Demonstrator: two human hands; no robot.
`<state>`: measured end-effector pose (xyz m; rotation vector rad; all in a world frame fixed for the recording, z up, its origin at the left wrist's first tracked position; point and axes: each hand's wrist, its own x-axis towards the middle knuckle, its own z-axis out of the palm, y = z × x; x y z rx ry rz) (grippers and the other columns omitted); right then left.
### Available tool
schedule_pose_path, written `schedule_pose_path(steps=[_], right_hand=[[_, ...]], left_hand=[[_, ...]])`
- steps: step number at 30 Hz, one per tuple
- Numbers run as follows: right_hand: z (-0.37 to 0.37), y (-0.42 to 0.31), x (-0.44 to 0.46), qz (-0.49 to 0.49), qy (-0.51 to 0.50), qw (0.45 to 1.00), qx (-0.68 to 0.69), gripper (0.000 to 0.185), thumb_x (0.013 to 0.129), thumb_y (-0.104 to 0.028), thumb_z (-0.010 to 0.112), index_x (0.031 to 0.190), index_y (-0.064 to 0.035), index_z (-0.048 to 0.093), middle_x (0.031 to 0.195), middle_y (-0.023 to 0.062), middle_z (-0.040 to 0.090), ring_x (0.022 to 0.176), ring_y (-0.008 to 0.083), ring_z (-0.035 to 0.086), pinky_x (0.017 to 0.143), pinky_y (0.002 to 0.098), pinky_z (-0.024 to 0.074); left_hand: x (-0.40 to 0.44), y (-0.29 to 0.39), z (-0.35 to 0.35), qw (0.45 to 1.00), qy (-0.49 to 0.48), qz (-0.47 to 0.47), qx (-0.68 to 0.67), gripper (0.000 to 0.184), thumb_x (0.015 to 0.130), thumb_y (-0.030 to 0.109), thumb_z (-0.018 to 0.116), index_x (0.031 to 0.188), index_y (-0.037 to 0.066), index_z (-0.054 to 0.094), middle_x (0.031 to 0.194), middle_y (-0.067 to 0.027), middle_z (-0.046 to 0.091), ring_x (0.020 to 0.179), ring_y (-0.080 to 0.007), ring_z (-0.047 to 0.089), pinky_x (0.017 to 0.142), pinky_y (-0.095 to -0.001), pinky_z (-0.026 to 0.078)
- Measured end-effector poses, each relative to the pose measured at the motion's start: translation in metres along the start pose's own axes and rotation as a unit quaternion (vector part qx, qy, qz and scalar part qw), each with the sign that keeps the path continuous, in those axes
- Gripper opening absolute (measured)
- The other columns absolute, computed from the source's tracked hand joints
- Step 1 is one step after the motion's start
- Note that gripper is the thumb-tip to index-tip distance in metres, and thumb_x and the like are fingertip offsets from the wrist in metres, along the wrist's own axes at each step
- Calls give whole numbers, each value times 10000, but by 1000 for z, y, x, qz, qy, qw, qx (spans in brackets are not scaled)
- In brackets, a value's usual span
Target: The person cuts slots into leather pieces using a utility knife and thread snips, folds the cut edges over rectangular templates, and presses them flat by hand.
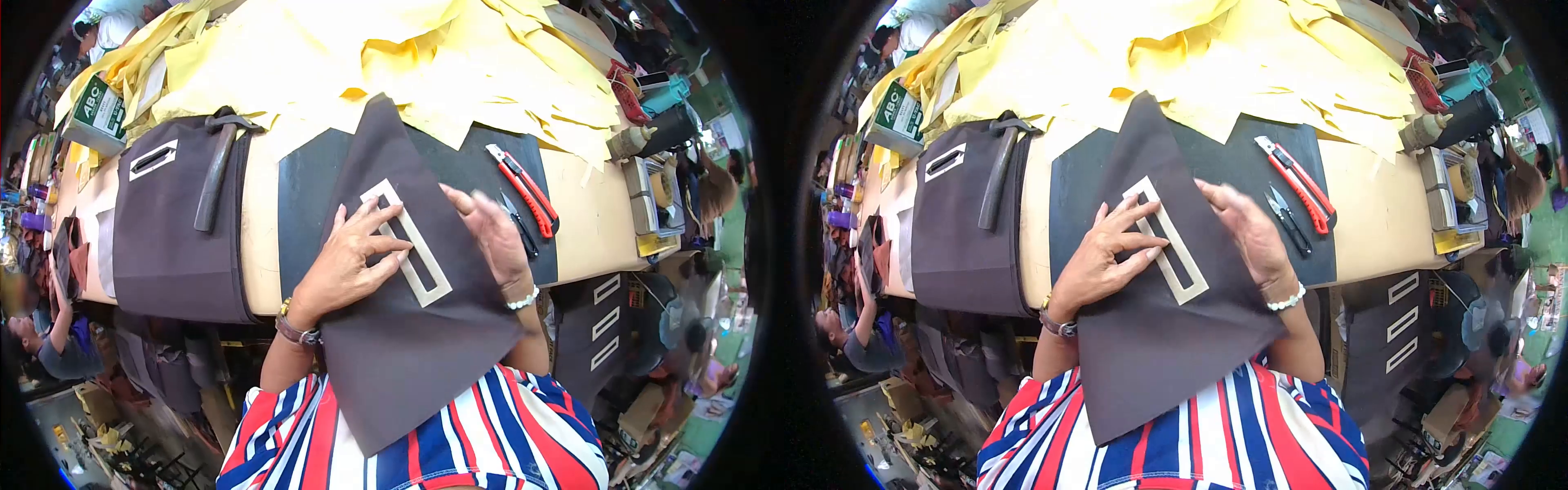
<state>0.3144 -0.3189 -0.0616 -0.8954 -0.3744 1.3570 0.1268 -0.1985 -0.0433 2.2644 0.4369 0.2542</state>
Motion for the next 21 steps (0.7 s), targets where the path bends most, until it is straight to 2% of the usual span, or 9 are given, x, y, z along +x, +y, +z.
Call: schedule_pose_path(steps=[4,5,7,8,9,12,16,19,21], right_hand=[[10,10,-14,-25,75,979,-189,401,960,-235,453,1211,71,516,1199,146,563,1121,148,499,967,275,381],[14,10,-14,-6,54,982,-178,377,951,-197,474,1207,75,521,1196,148,567,1109,140,502,956,269,387],[29,14,-15,2,51,978,-204,354,943,-131,480,1211,100,507,1240,173,541,1133,148,488,951,274,394],[40,21,-16,-115,36,945,-304,373,923,-111,509,1221,111,484,1303,217,479,1202,207,456,986,296,369],[47,26,-17,-144,20,927,-345,391,905,-104,531,1227,111,475,1333,236,441,1238,242,428,1004,309,353],[62,29,-22,-189,-2,874,-447,522,849,-101,593,1299,89,410,1413,265,319,1316,324,339,1049,346,304],[56,28,-21,-157,-22,893,-421,535,879,-116,562,1334,81,362,1437,254,281,1349,292,279,1072,338,266],[58,31,-20,-126,-14,939,-320,538,904,-112,525,1363,73,314,1449,228,270,1356,269,262,1080,334,253],[58,31,-18,-112,-14,951,-288,564,916,-87,500,1397,60,244,1452,202,274,1348,253,275,1081,341,258]], left_hand=[[2,11,11,990,98,-55,-89,190,818,189,637,927,38,679,1162,-150,601,1111,-334,549,1019,-456,322],[4,10,17,982,145,-41,-116,216,811,194,666,885,-9,656,1062,-157,637,976,-280,616,897,-354,433],[5,12,18,973,161,-58,-155,210,815,179,662,882,-20,651,1038,-156,636,962,-240,609,855,-323,447],[5,12,18,968,169,-66,-175,207,818,171,660,881,-26,648,1027,-155,636,956,-219,605,835,-307,453],[5,12,20,961,182,-82,-193,197,837,149,639,851,-47,638,944,-104,639,875,-143,587,774,-264,452],[4,6,26,918,226,-101,-309,218,835,150,634,804,-66,624,834,-92,629,770,-125,585,646,-249,448],[-3,6,17,849,210,-121,-469,145,856,54,568,751,-33,619,739,53,537,695,-33,465,712,-180,378],[-4,9,13,785,205,-161,-562,121,846,57,578,783,-12,656,740,50,566,709,-34,496,733,-184,378],[-5,8,12,784,198,-160,-566,114,844,57,581,810,-5,671,757,44,583,727,-36,515,734,-184,381]])
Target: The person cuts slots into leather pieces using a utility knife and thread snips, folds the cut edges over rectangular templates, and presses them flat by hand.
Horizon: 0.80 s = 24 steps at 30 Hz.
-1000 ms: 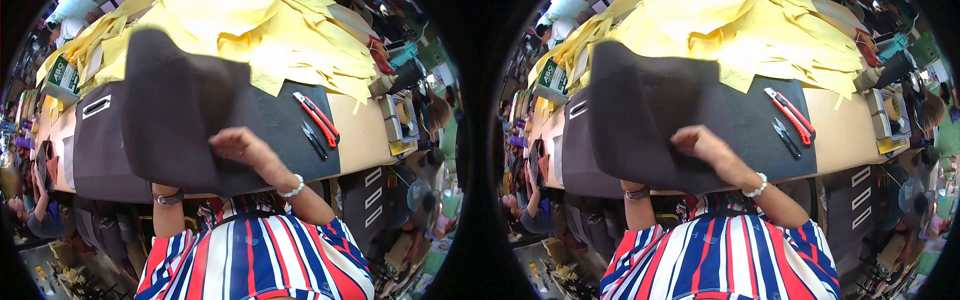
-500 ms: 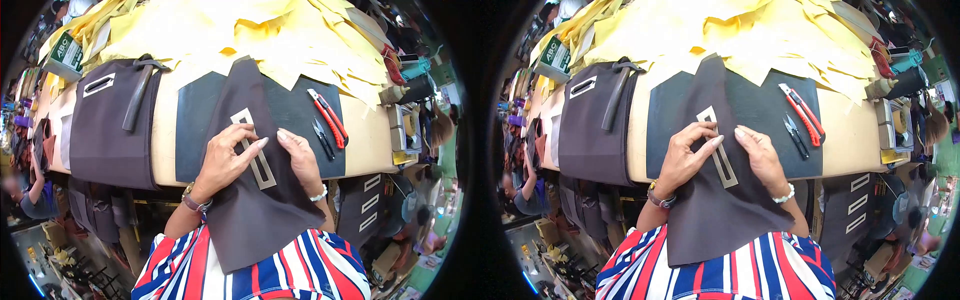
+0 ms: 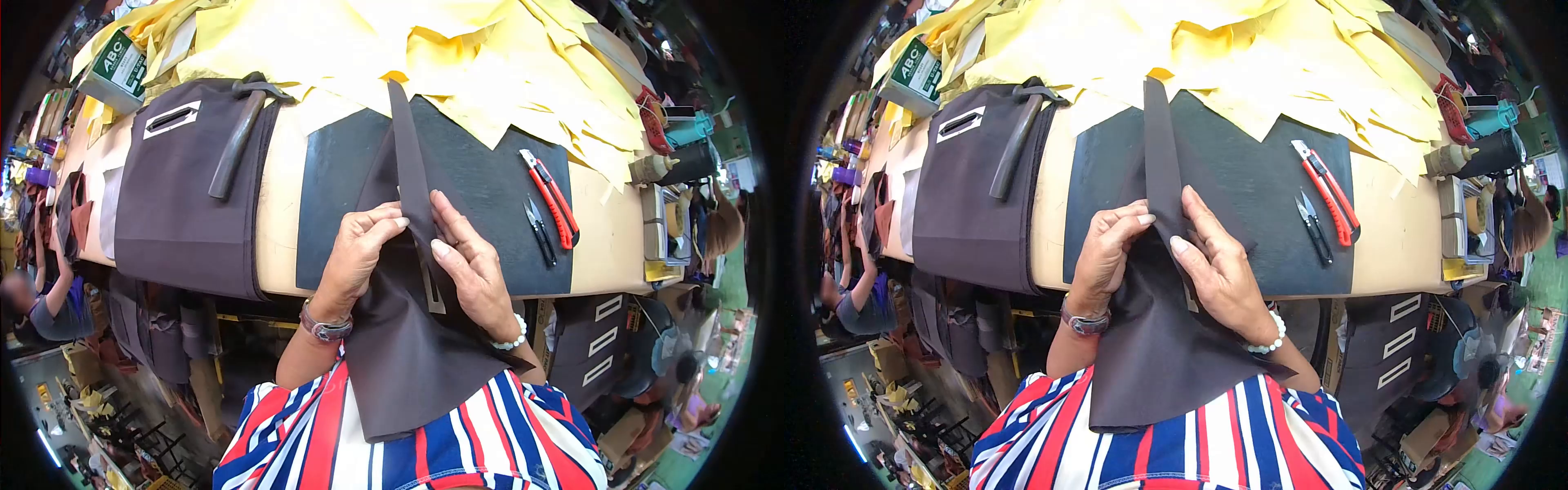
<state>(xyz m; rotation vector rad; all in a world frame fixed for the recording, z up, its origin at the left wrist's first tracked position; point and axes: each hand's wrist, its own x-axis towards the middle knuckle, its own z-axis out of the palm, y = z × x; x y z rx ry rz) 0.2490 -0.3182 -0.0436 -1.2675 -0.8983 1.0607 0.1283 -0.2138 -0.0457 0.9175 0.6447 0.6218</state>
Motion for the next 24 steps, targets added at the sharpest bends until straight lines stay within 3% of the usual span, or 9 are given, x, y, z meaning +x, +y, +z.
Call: schedule_pose_path(steps=[9,13,18,20,24], right_hand=[[-2,-7,2,22,10,1000,14,584,900,-74,537,1396,48,254,1407,196,348,1291,261,371,1049,338,325],[-1,-14,3,35,26,999,-10,529,886,-103,580,1334,53,346,1331,191,439,1170,249,495,952,326,427],[2,-25,1,10,9,986,-169,378,872,-128,614,1172,55,475,1235,191,516,1019,197,580,827,311,499],[-1,-15,0,3,31,990,-136,338,872,-125,612,1134,50,493,1226,182,524,1006,183,580,822,303,497],[-1,-13,1,5,70,993,-94,297,874,-118,603,1101,47,504,1207,163,541,985,173,582,812,284,494]], left_hand=[[0,-10,-8,999,-13,33,37,49,808,40,658,769,10,655,706,55,517,695,-31,473,682,-196,366],[-1,-16,-7,997,-13,51,48,39,797,33,670,760,28,656,666,62,468,654,-23,444,652,-193,356],[-2,-15,-4,1000,20,9,-23,30,809,39,655,817,14,672,748,32,567,717,-45,528,716,-191,405],[-3,-12,-7,998,9,-12,-60,80,817,35,641,865,-18,677,854,0,629,820,-73,580,791,-195,426],[-4,-15,-12,1000,-16,11,-5,82,809,26,644,866,-22,678,871,-9,629,828,-77,575,789,-200,422]])
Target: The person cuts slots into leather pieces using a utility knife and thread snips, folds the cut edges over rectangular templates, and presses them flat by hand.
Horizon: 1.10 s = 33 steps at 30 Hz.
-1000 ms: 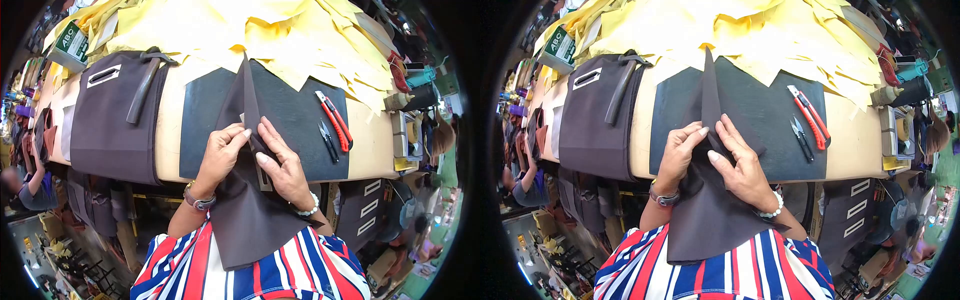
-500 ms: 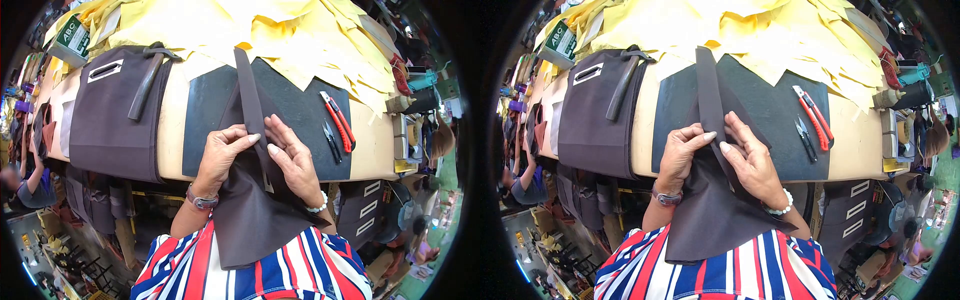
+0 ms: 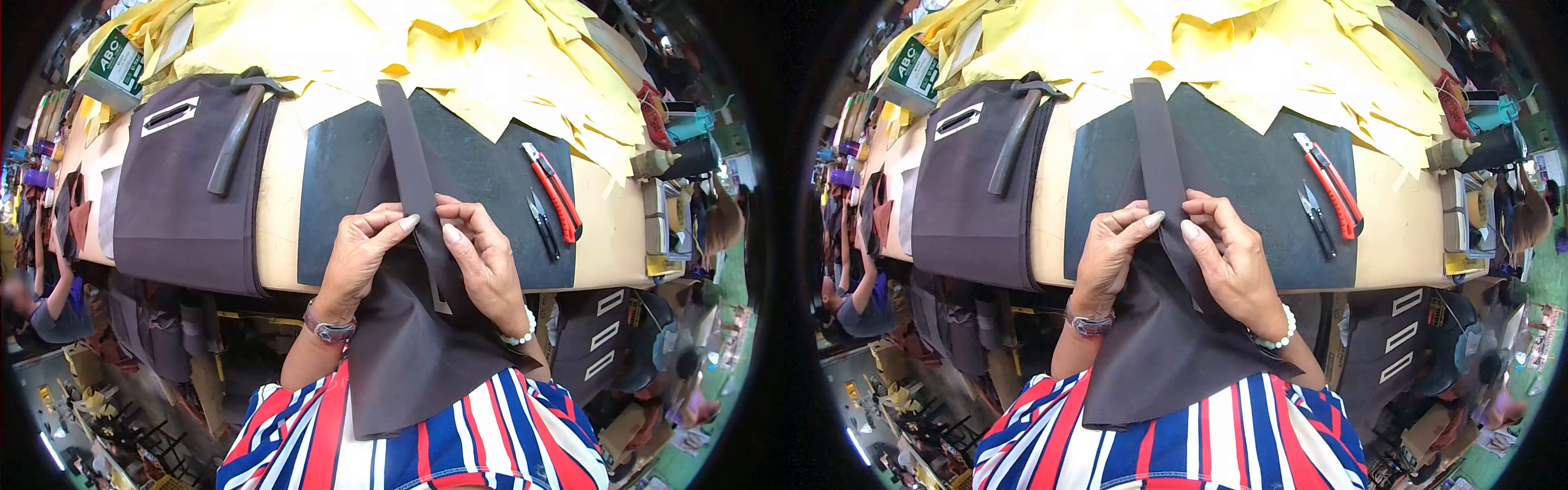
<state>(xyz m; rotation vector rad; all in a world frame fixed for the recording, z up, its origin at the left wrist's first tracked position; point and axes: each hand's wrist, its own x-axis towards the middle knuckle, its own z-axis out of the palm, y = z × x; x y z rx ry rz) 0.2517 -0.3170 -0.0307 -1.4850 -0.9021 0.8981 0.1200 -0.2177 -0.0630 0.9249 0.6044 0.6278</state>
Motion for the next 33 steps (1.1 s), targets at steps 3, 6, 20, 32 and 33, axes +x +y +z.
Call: schedule_pose_path(steps=[3,6,20,32,33], right_hand=[[-1,-1,-1,-14,13,1000,-15,319,861,-119,620,1107,44,499,1181,149,555,973,175,589,787,285,504],[-1,-5,-4,-6,14,1000,-16,317,810,-133,678,1040,36,541,1133,162,569,945,190,605,740,288,514],[-11,-7,-13,26,-28,995,-94,103,849,-54,591,834,47,584,723,78,576,665,111,520,622,258,428],[-10,3,-19,93,-19,993,68,240,893,-186,618,719,-40,542,628,-75,442,582,-3,339,498,176,271],[-10,4,-19,88,-21,994,68,254,901,-195,607,713,-41,534,627,-77,431,583,-2,333,499,179,269]], left_hand=[[1,-2,1,1000,-8,6,16,42,801,22,656,824,-7,675,862,-8,626,817,-74,568,779,-201,421],[3,-3,4,1000,-11,8,13,25,791,20,669,766,16,667,806,7,606,785,-63,550,752,-198,413],[3,-7,13,999,37,19,34,131,845,88,645,740,12,661,785,43,530,718,-31,448,677,-185,339],[0,-5,1,991,-41,7,127,213,829,147,672,782,-61,675,849,-29,587,764,-68,504,676,-193,382],[-1,-5,1,993,-43,12,107,212,832,146,668,786,-61,673,859,-32,586,772,-69,504,682,-195,382]])
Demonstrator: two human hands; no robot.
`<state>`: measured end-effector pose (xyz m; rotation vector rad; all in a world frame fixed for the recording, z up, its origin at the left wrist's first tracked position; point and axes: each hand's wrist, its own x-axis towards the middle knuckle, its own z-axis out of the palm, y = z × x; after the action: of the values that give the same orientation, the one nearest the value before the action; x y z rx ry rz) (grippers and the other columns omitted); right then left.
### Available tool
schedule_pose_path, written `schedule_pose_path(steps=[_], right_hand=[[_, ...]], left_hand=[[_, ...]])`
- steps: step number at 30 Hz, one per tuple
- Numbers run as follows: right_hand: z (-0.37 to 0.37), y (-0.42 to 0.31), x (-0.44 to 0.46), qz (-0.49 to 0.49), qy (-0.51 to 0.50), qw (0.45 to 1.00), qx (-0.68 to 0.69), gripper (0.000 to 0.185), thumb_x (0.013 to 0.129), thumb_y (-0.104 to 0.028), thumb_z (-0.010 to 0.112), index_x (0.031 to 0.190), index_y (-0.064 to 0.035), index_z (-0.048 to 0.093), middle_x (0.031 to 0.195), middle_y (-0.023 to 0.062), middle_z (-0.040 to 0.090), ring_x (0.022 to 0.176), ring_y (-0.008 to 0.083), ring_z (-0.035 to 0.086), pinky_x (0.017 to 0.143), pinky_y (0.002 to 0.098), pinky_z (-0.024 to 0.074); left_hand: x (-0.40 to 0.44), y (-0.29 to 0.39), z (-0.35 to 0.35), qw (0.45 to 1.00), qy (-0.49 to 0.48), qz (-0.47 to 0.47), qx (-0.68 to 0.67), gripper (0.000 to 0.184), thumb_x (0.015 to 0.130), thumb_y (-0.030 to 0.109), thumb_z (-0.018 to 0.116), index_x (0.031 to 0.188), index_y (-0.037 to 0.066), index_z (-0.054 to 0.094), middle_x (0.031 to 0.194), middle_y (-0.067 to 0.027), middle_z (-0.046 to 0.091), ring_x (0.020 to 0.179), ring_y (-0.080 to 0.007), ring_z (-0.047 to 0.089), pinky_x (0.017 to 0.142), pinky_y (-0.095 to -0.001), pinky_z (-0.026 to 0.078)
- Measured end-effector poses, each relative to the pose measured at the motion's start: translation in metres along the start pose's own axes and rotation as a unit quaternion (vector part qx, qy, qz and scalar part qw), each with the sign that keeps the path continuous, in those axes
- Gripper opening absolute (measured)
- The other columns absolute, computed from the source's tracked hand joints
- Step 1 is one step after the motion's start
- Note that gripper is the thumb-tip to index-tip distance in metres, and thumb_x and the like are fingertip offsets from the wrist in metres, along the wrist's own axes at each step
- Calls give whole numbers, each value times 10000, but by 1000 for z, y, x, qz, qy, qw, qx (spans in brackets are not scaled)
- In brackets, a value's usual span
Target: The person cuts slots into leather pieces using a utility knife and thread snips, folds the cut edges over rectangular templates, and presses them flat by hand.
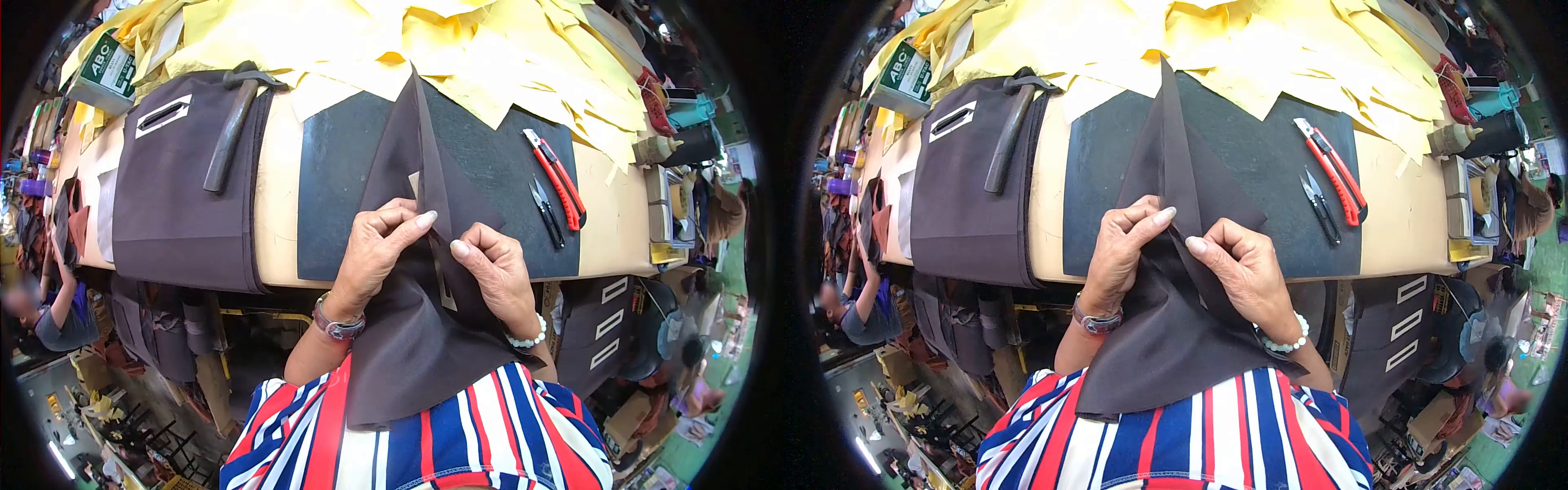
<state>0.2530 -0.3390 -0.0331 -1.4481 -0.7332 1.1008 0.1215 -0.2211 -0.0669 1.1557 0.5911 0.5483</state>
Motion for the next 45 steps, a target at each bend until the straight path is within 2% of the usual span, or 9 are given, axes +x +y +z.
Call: schedule_pose_path(steps=[11,13,19,24,27,28,37,40,45], right_hand=[[-2,4,2,-81,90,991,-59,311,960,-218,504,692,-69,452,660,-80,369,629,11,299,538,183,265],[-12,-1,7,-86,147,983,-66,315,964,-207,495,684,-71,440,656,-83,360,626,14,303,531,192,267],[19,-2,48,-168,88,974,-120,310,951,-199,507,694,-35,451,602,-15,374,578,60,320,490,250,310],[103,8,50,-193,-159,957,-145,196,884,-181,575,896,-1,498,718,200,578,673,289,606,607,384,457],[106,8,53,-246,-147,949,-135,226,883,-175,561,996,3,479,791,211,601,761,350,625,651,385,478],[96,7,56,-208,-151,953,-159,233,916,-174,542,1069,-2,508,874,108,611,762,153,617,666,272,487],[-16,0,62,-10,-8,998,66,586,917,-510,431,1247,-26,436,1059,127,573,886,175,597,705,280,501],[-33,-4,57,-6,-2,998,67,740,886,-554,446,1369,-20,276,1135,172,540,910,206,601,664,305,530],[-28,-7,59,-10,43,998,-46,862,825,-432,626,1404,21,176,1211,211,496,865,212,616,612,270,515]], left_hand=[[-4,-4,-4,999,-10,4,-43,121,845,106,636,889,-3,669,869,13,573,751,-45,496,710,-185,377],[-9,0,-24,978,-9,25,-205,130,853,110,623,917,-1,648,904,2,569,773,-61,501,715,-190,378],[-40,69,-126,911,115,254,-303,192,866,133,603,990,-14,603,966,-34,566,847,-109,509,764,-231,389],[-72,125,-180,874,243,385,-172,249,876,152,587,1051,-24,567,1017,-63,563,908,-149,515,804,-265,398],[-80,144,-191,854,312,410,-73,284,883,163,577,1088,-30,544,1048,-81,561,945,-172,519,829,-285,404],[-78,148,-188,850,328,410,-37,295,885,167,573,1100,-32,537,1059,-87,561,957,-180,520,837,-292,406],[49,75,-34,898,279,263,215,403,903,201,544,1211,-50,471,1152,-140,555,1067,-252,531,910,-354,422],[92,13,-4,847,272,288,356,195,870,232,582,850,42,620,1262,-198,459,1270,-382,335,1019,-562,254],[92,-4,-11,817,108,119,553,311,851,276,590,1109,104,612,1397,-245,332,1337,-438,211,1059,-583,157]])
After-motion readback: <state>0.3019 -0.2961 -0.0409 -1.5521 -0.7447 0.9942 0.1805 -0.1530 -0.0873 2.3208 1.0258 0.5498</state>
